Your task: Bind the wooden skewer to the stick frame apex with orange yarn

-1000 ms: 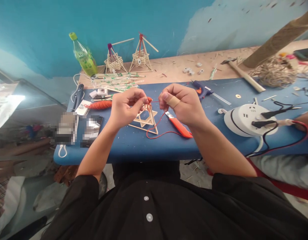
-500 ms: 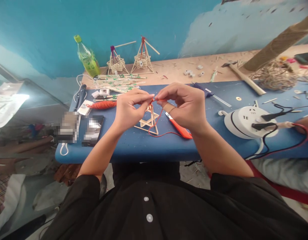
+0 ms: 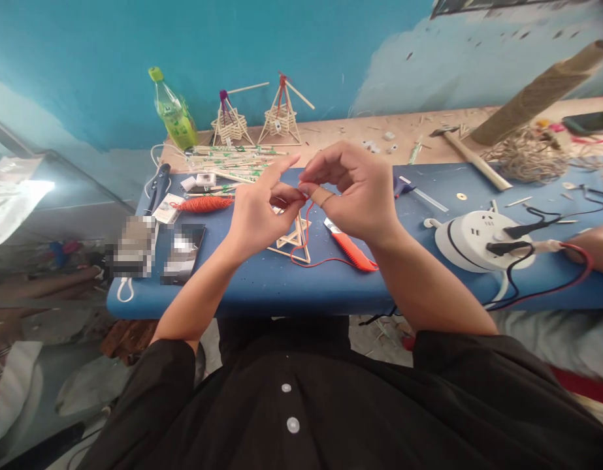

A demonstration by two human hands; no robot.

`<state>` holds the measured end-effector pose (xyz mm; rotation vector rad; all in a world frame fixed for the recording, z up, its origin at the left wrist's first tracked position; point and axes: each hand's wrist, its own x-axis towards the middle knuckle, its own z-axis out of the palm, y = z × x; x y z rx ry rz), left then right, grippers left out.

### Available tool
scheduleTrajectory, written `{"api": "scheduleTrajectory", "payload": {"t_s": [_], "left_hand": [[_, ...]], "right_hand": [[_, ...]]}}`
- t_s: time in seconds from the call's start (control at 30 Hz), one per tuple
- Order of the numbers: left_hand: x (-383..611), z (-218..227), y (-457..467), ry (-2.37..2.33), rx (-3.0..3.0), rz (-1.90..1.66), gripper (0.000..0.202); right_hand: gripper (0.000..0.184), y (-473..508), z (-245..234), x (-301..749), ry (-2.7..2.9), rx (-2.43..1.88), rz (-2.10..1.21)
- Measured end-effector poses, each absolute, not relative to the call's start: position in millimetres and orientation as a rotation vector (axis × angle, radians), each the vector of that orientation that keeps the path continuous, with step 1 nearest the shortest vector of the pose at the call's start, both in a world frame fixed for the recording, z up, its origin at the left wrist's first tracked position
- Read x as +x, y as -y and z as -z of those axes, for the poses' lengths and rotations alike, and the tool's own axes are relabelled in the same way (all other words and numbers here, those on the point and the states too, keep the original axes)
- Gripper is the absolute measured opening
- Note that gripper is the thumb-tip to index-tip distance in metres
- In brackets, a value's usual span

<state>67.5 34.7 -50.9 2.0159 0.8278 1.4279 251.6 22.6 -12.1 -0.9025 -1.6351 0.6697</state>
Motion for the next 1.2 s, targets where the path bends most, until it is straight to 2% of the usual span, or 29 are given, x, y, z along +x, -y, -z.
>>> {"api": "scheduleTrajectory", "payload": {"t_s": [0.17, 0.5, 0.73, 0.9, 1.2], "left_hand": [[66, 47, -34, -0.835, 2.03, -1.397, 0.069], [64, 48, -39, -0.871, 1.882, -1.448, 0.086], [61, 44, -40, -0.861, 1.945, -1.438, 0.086], [60, 41, -40, -0.836, 2.051, -1.439, 0.085], [58, 37, -40, -0.869, 2.056, -1.397, 0.087]], "right_hand": [[0.009, -32, 13, 252, 1.687, -0.852, -0.676], [0.013, -50, 25, 265, 1.853, -0.854, -0.565], [0.004, -46, 23, 266, 1.795, -0.764, -0.772], [0.005, -45, 20, 266, 1.759, -0.785, -0.85], [0.008, -39, 25, 263, 1.748, -0.784, -0.792]]}}
